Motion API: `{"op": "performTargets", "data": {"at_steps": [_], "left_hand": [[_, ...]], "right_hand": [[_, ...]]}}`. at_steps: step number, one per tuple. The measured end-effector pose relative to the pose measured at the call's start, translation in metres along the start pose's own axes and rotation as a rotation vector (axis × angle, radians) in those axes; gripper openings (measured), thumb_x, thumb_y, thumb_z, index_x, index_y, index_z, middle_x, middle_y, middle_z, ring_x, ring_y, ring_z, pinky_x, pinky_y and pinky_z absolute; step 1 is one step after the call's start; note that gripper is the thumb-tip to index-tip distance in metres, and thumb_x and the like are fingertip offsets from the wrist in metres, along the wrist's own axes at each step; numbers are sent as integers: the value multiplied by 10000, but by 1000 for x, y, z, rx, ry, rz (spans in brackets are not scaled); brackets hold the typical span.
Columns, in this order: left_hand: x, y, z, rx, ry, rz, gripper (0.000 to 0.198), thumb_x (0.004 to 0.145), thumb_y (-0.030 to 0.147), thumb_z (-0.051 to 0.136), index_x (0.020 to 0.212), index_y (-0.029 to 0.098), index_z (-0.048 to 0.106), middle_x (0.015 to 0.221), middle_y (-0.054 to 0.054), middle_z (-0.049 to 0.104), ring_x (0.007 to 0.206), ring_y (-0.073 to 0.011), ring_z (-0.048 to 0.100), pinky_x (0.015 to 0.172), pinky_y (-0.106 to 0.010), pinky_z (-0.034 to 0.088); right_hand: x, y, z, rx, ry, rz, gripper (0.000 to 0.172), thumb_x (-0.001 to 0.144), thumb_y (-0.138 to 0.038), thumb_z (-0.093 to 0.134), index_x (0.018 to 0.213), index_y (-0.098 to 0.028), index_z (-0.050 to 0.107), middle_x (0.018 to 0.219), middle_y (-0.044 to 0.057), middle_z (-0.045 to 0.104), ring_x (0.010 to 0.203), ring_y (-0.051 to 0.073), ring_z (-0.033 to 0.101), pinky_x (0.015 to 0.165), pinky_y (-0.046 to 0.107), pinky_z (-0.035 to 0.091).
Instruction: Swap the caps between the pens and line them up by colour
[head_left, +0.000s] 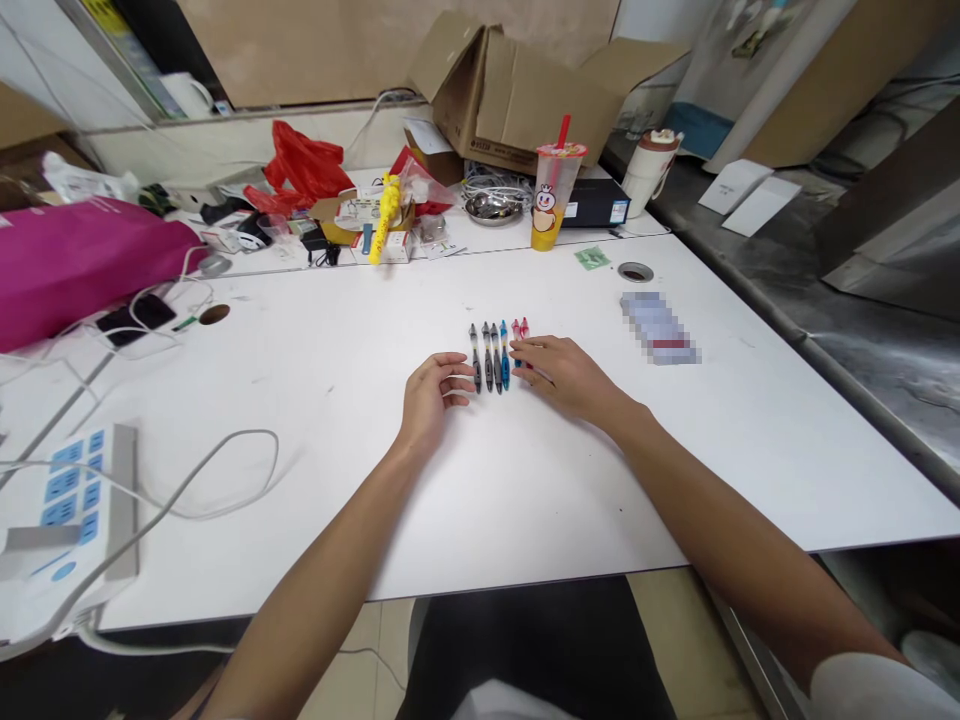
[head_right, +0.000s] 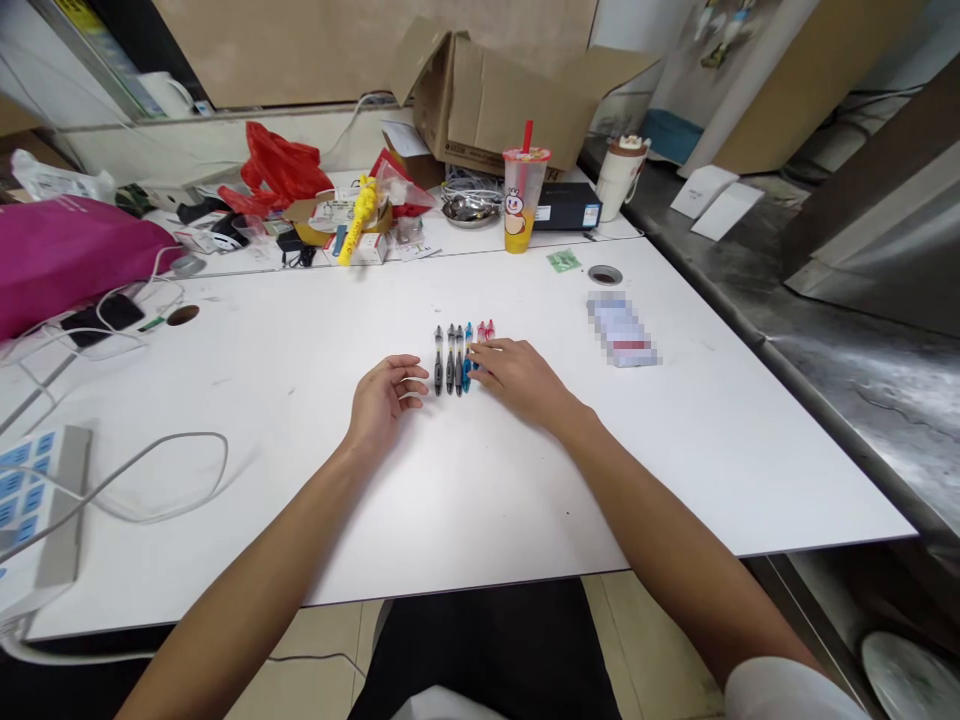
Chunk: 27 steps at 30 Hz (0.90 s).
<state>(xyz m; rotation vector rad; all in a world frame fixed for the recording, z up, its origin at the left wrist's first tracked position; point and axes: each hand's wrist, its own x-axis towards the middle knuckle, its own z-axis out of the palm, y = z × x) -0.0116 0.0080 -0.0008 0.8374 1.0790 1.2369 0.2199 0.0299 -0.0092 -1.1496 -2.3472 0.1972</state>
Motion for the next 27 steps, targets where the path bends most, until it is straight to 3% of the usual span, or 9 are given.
{"op": "performTargets", "data": {"at_steps": [3, 7, 10, 13, 17, 21, 24, 27], "left_hand": [[-1, 0, 0, -3, -2, 3, 164, 797, 175, 562, 901, 171, 689, 868, -80, 726, 635, -137, 655, 522, -237, 482], [-1, 0, -1, -2, -6, 8, 155, 820, 165, 560, 900, 173, 692, 885, -81, 736, 639, -134, 658, 524, -234, 487], [-1, 0, -1, -1, -11, 10, 154, 882, 203, 558, 932, 166, 698, 926, -100, 747, 694, -152, 694, 545, -239, 510], [-2, 2, 1, -44, -5, 12, 210, 950, 320, 591, 1051, 164, 690, 1074, -141, 756, 871, -204, 748, 658, -272, 576], [-3, 4, 6, -183, -32, -21, 302, 954, 422, 664, 1121, 171, 639, 1234, -170, 730, 1043, -236, 749, 840, -318, 609], [-3, 4, 7, -233, -54, -4, 201, 988, 364, 635, 1046, 172, 621, 1111, -143, 775, 902, -174, 771, 850, -289, 617], [-4, 2, 6, -204, -95, 33, 206, 949, 364, 699, 981, 189, 596, 1050, -119, 792, 843, -161, 775, 823, -271, 622], [-6, -1, 6, -141, -135, 55, 309, 891, 434, 759, 973, 195, 582, 1048, -114, 796, 839, -176, 782, 772, -267, 628]], "right_hand": [[1, 3, -2, 36, 120, 7, 319, 1040, -343, 491, 1213, -239, 738, 1270, 129, 710, 1195, 300, 611, 989, 492, 509], [0, 3, -6, 135, 200, 205, 392, 1060, -446, 425, 1229, -261, 727, 1026, 89, 762, 987, 271, 660, 883, 455, 528], [1, -5, -12, 320, 308, 333, 432, 1050, -526, 423, 1241, -263, 708, 1063, 71, 775, 1007, 251, 683, 886, 426, 533], [0, -18, -17, 558, 345, 349, 433, 1012, -557, 499, 1247, -255, 702, 1091, 78, 768, 1024, 239, 697, 876, 403, 546], [-1, -31, -17, 775, 221, 284, 359, 992, -505, 551, 1163, -252, 740, 977, 63, 759, 933, 220, 693, 822, 394, 548], [0, -35, -9, 987, 87, 258, 276, 951, -442, 616, 1103, -241, 729, 875, 34, 709, 829, 180, 647, 740, 341, 516], [2, -37, -4, 1154, -69, 386, 387, 967, -537, 548, 1144, -220, 684, 802, 24, 670, 659, 145, 568, 569, 285, 431], [3, -40, -2, 1122, -303, 478, 566, 1004, -652, 371, 940, -185, 684, 687, 33, 647, 557, 136, 510, 522, 284, 386]]}}
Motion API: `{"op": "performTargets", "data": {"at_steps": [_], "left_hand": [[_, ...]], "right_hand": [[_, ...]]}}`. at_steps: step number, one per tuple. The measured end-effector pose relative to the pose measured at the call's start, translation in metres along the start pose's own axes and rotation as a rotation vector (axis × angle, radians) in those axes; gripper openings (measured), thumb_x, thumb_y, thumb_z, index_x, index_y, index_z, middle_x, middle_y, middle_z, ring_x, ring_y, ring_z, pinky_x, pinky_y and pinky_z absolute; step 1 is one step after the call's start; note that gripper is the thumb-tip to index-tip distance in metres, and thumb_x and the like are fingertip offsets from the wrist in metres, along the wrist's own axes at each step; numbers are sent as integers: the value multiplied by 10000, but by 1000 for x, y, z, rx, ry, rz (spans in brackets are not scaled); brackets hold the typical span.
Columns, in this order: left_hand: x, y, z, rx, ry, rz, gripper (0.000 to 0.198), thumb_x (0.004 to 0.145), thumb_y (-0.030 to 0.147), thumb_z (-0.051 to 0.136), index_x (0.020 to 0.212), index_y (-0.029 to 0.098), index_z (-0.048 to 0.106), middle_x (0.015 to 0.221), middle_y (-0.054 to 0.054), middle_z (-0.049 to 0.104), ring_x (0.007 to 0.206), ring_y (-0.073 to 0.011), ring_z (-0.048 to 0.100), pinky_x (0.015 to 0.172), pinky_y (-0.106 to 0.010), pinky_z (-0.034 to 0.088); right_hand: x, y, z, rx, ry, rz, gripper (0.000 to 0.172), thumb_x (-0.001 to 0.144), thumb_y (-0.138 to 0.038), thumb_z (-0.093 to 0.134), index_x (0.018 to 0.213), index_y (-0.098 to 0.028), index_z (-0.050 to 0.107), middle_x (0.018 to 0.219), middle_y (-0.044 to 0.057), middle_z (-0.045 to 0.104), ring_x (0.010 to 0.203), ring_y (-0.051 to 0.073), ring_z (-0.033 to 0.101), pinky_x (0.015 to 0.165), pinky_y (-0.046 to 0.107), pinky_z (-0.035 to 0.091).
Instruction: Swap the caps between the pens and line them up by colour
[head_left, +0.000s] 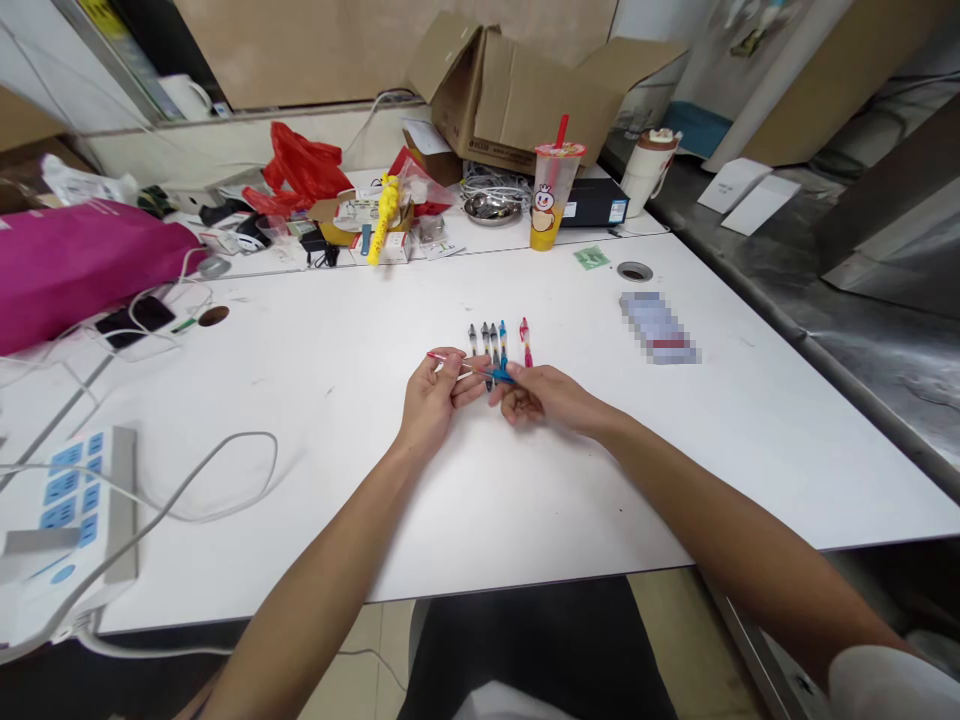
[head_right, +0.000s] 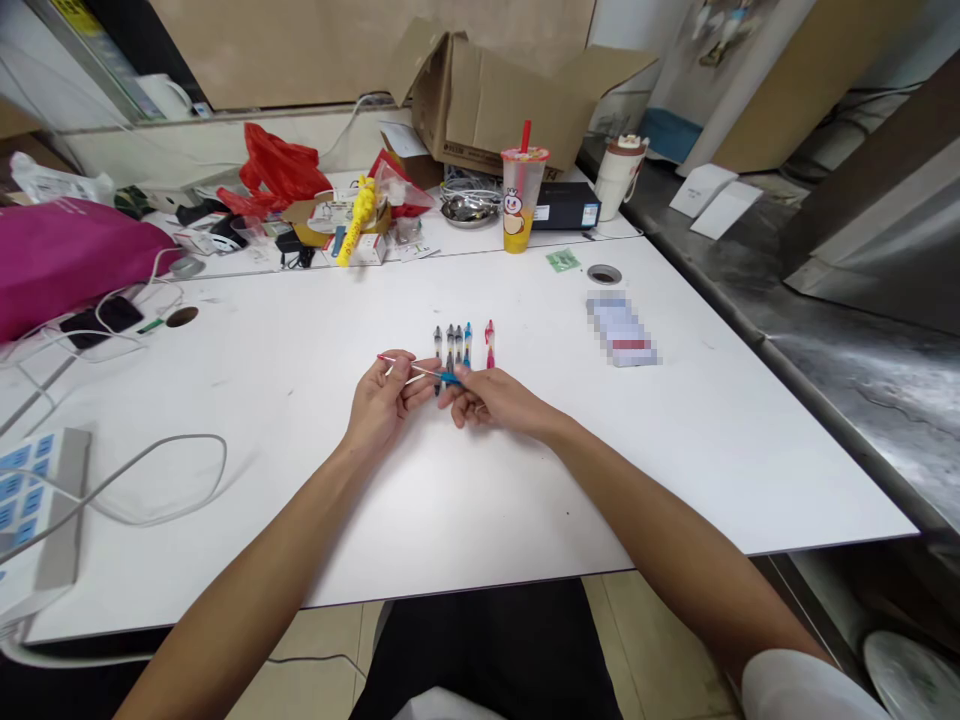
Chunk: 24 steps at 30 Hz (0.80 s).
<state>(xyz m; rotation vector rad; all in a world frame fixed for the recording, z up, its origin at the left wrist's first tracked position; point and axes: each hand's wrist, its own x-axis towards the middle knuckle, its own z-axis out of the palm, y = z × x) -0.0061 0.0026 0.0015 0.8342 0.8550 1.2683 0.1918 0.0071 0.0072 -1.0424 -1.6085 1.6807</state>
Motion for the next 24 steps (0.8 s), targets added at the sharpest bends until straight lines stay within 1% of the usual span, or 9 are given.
{"op": "performTargets", "data": {"at_steps": [1, 3, 6, 9, 12, 15, 18, 21, 24], "left_hand": [[0, -1, 0, 22, 1, 4, 334, 879, 454, 766, 976, 195, 579, 1054, -117, 796, 845, -180, 784, 758, -264, 628], [-1, -3, -1, 53, 25, 15, 356, 875, 478, 763, 979, 191, 579, 1068, -126, 793, 864, -189, 786, 741, -257, 626], [0, -4, 0, 62, 72, 18, 349, 890, 484, 744, 978, 186, 586, 1070, -140, 792, 891, -201, 787, 740, -258, 625], [0, -5, 1, 34, 91, 12, 321, 907, 464, 732, 989, 190, 586, 1073, -143, 792, 900, -203, 786, 764, -275, 628], [0, -5, 2, 7, 96, 5, 301, 920, 447, 722, 1006, 196, 580, 1112, -146, 785, 912, -206, 785, 781, -292, 630], [0, -6, 3, 2, 119, -6, 307, 918, 451, 724, 1004, 199, 571, 1151, -151, 775, 930, -215, 785, 778, -299, 631], [0, -7, 3, -5, 137, -2, 324, 904, 456, 740, 998, 198, 566, 1152, -154, 773, 944, -224, 784, 778, -302, 632], [1, -8, 2, -16, 136, -3, 323, 901, 450, 746, 992, 199, 563, 1132, -148, 778, 933, -219, 785, 773, -298, 634], [1, -10, 2, -26, 136, -10, 295, 918, 432, 730, 987, 199, 561, 1122, -139, 782, 908, -205, 786, 766, -293, 636]], "right_hand": [[-1, 0, 1, -78, -5, 3, 567, 1009, -649, 365, 871, -189, 666, 656, 24, 636, 555, 136, 506, 546, 287, 399], [-3, 0, 2, -302, 71, -69, 482, 1011, -596, 429, 820, -206, 637, 646, 1, 630, 576, 136, 514, 604, 292, 413], [-5, 1, 2, -561, 238, -171, 349, 999, -531, 504, 904, -230, 653, 708, -12, 673, 602, 142, 534, 622, 298, 404], [-3, 4, 2, -499, 284, -207, 314, 1012, -512, 482, 1003, -244, 646, 859, 15, 732, 650, 153, 581, 652, 316, 454], [1, 9, 2, -382, 327, -262, 259, 982, -483, 548, 1074, -250, 613, 1052, 57, 729, 820, 187, 649, 737, 349, 513], [5, 13, 1, -306, 354, -275, 254, 981, -460, 547, 1117, -248, 581, 1065, 73, 715, 916, 208, 667, 770, 365, 529], [5, 13, 1, -304, 396, -313, 337, 929, -425, 635, 1199, -244, 547, 1120, 89, 695, 1003, 221, 653, 754, 347, 514], [4, 11, 2, -331, 417, -315, 365, 928, -395, 628, 1242, -235, 534, 1069, 80, 688, 972, 213, 641, 730, 339, 487], [4, 10, 3, -342, 431, -315, 436, 890, -385, 673, 1275, -235, 534, 1134, 90, 675, 994, 219, 633, 731, 339, 484]]}}
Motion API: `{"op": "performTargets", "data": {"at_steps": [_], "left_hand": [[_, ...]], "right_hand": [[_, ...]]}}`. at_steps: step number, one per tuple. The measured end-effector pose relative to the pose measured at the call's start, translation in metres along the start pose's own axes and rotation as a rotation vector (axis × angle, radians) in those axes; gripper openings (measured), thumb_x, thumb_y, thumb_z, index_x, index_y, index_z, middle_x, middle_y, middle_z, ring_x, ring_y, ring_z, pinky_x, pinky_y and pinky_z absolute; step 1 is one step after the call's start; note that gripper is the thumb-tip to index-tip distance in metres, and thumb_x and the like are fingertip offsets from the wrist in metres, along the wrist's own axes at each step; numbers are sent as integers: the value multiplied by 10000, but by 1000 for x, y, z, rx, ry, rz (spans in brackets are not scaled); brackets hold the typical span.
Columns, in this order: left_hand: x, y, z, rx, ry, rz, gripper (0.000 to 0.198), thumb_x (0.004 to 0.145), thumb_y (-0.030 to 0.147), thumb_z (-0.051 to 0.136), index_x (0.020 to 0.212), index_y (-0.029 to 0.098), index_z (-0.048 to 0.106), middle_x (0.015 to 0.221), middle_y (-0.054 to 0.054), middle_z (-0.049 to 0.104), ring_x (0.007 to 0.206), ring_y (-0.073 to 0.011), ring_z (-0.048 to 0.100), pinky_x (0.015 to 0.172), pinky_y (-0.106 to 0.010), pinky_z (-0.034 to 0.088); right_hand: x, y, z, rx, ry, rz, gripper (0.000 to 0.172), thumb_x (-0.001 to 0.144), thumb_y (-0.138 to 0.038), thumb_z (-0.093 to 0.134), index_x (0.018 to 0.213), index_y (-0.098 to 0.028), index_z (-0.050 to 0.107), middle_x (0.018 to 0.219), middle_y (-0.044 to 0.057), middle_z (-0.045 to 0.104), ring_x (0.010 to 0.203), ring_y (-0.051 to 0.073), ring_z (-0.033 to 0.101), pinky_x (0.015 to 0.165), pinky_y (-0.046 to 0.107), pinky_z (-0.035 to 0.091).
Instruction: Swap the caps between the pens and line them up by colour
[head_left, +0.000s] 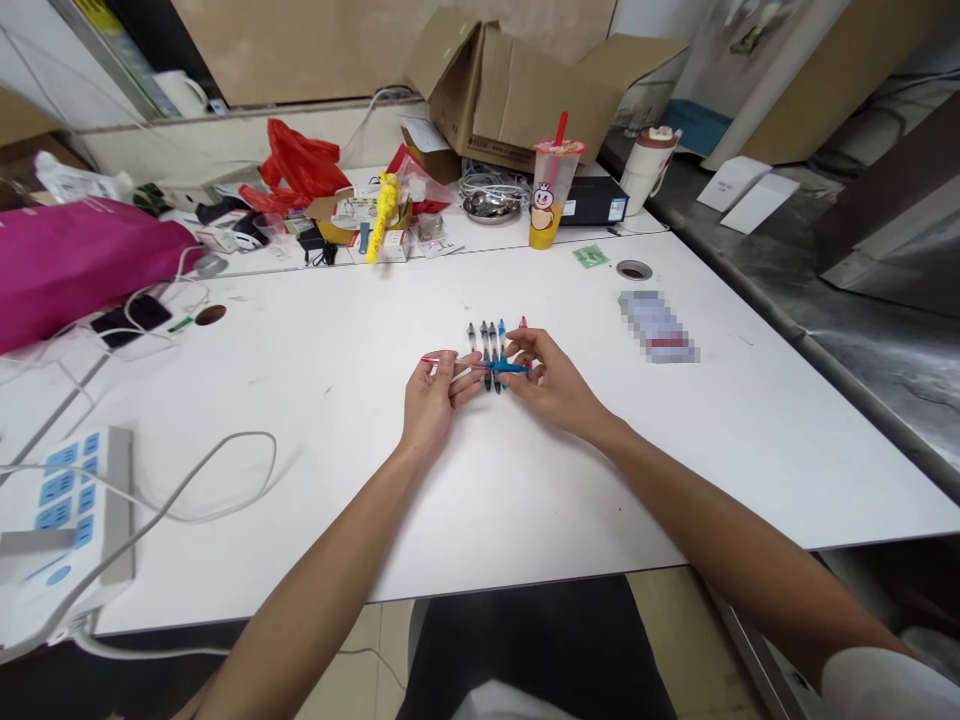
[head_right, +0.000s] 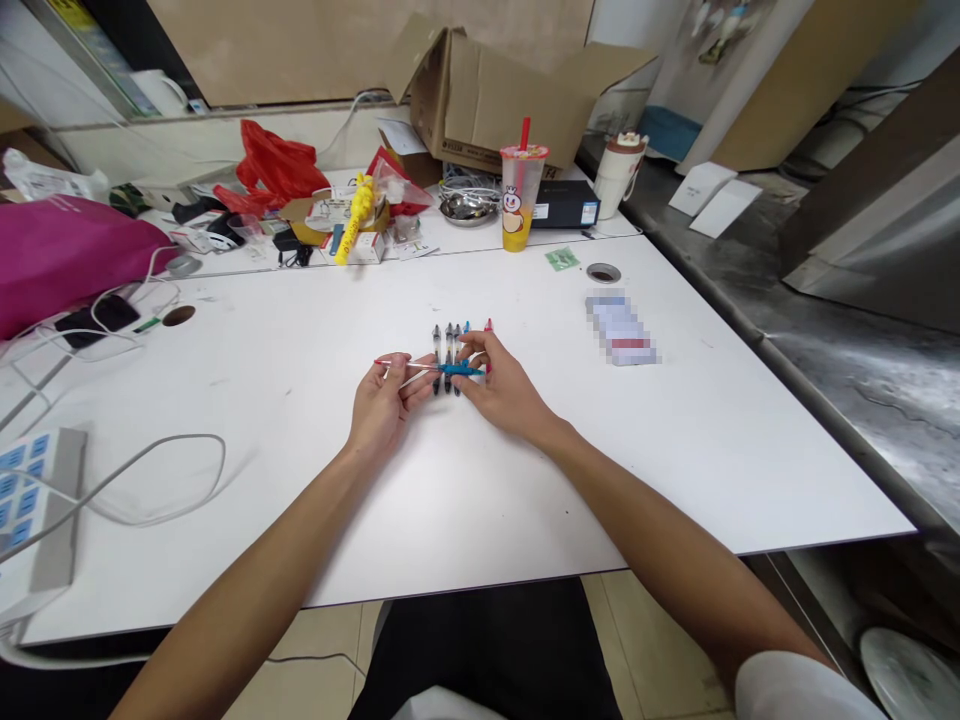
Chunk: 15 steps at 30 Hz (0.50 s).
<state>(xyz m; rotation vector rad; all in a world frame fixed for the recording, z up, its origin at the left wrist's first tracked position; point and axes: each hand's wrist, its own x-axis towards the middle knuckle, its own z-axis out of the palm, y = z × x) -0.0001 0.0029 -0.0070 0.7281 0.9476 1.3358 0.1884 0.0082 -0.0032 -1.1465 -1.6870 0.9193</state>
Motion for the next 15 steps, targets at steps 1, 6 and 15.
{"op": "performTargets", "data": {"at_steps": [1, 6, 15], "left_hand": [[0, 0, 0, 1, 4, -1, 288, 923, 427, 726, 988, 198, 563, 1117, -139, 783, 902, -203, 785, 769, -295, 636], [-1, 1, 1, 24, 23, -10, 271, 945, 430, 696, 955, 185, 579, 1081, -152, 787, 930, -217, 783, 786, -308, 640], [2, 8, -1, -77, 69, -31, 233, 1012, 400, 591, 924, 192, 532, 1079, -136, 774, 917, -201, 786, 831, -300, 635]], "right_hand": [[0, 0, 0, -1, -6, 14, 413, 894, -394, 668, 1258, -236, 555, 1131, 87, 681, 983, 218, 635, 741, 344, 487], [2, 1, -1, -40, 14, -15, 98, 888, -316, 629, 927, -232, 662, 1014, 47, 692, 896, 196, 623, 751, 348, 480], [6, -3, -11, 92, 37, -12, 219, 877, -384, 696, 1042, -240, 699, 977, 38, 691, 768, 160, 591, 694, 340, 498]]}}
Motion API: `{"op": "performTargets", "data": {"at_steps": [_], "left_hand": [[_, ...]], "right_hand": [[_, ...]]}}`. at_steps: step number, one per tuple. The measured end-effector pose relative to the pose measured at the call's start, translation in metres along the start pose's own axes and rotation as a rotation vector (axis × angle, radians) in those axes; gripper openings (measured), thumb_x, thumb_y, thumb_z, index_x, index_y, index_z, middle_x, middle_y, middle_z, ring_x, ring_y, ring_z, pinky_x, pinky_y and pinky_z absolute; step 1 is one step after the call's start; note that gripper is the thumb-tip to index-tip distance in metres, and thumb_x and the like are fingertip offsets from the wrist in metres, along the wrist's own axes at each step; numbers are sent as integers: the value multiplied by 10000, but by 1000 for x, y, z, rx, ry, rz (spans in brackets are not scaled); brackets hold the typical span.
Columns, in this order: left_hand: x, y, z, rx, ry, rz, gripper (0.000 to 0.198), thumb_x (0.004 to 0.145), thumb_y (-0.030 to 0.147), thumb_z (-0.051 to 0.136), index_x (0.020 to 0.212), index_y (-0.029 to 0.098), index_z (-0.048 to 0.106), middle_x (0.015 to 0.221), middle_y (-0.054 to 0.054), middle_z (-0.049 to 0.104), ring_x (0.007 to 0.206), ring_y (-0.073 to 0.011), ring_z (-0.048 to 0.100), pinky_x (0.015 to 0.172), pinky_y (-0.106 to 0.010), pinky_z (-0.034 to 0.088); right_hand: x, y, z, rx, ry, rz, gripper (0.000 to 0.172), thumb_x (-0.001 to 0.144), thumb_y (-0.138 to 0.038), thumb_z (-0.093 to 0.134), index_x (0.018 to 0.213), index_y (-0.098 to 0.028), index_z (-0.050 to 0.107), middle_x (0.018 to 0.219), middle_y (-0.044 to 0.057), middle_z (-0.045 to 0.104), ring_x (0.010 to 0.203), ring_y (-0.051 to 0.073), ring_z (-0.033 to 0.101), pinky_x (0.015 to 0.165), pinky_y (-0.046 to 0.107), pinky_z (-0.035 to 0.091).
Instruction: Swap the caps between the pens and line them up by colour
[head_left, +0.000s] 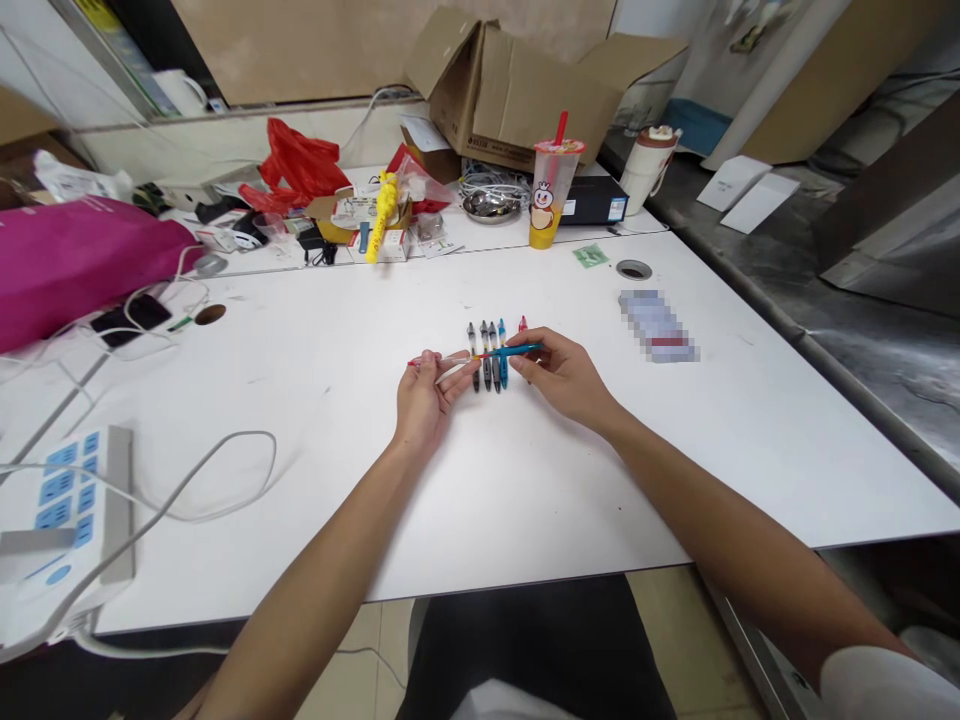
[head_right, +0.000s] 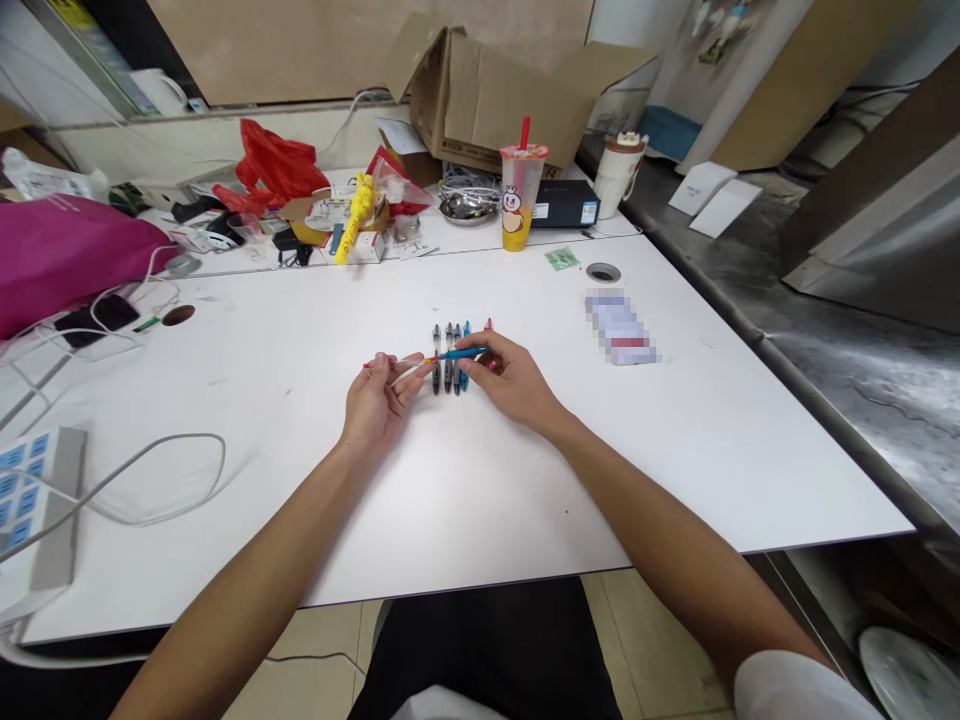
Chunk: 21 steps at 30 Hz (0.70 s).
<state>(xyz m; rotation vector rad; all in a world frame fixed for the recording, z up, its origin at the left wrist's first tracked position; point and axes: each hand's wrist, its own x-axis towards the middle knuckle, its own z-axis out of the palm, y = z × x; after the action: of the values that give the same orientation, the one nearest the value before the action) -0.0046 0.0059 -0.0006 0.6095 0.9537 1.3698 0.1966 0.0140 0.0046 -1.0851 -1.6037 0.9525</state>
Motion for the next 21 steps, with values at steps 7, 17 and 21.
{"op": "performTargets", "data": {"at_steps": [7, 17, 21], "left_hand": [[2, 2, -3, -28, 28, 36, 203, 1059, 365, 488, 941, 200, 512, 1060, -112, 767, 906, -188, 785, 775, -262, 612], [8, 6, -7, -75, 82, 87, 161, 1061, 356, 489, 977, 220, 471, 996, -80, 763, 873, -184, 781, 721, -245, 575], [7, 3, -7, -67, 53, 106, 169, 1053, 375, 510, 984, 226, 472, 969, -78, 760, 857, -188, 778, 716, -256, 570]], "right_hand": [[3, -1, -8, 16, 77, 2, 314, 854, -522, 724, 991, -240, 702, 955, 55, 696, 850, 205, 641, 686, 359, 548], [7, 3, -23, 105, 154, -43, 254, 837, -424, 739, 919, -224, 604, 869, 44, 697, 765, 171, 630, 667, 328, 508], [7, 7, -19, 207, 100, 29, 214, 878, -385, 672, 941, -244, 524, 777, -17, 609, 627, 116, 518, 567, 268, 409]]}}
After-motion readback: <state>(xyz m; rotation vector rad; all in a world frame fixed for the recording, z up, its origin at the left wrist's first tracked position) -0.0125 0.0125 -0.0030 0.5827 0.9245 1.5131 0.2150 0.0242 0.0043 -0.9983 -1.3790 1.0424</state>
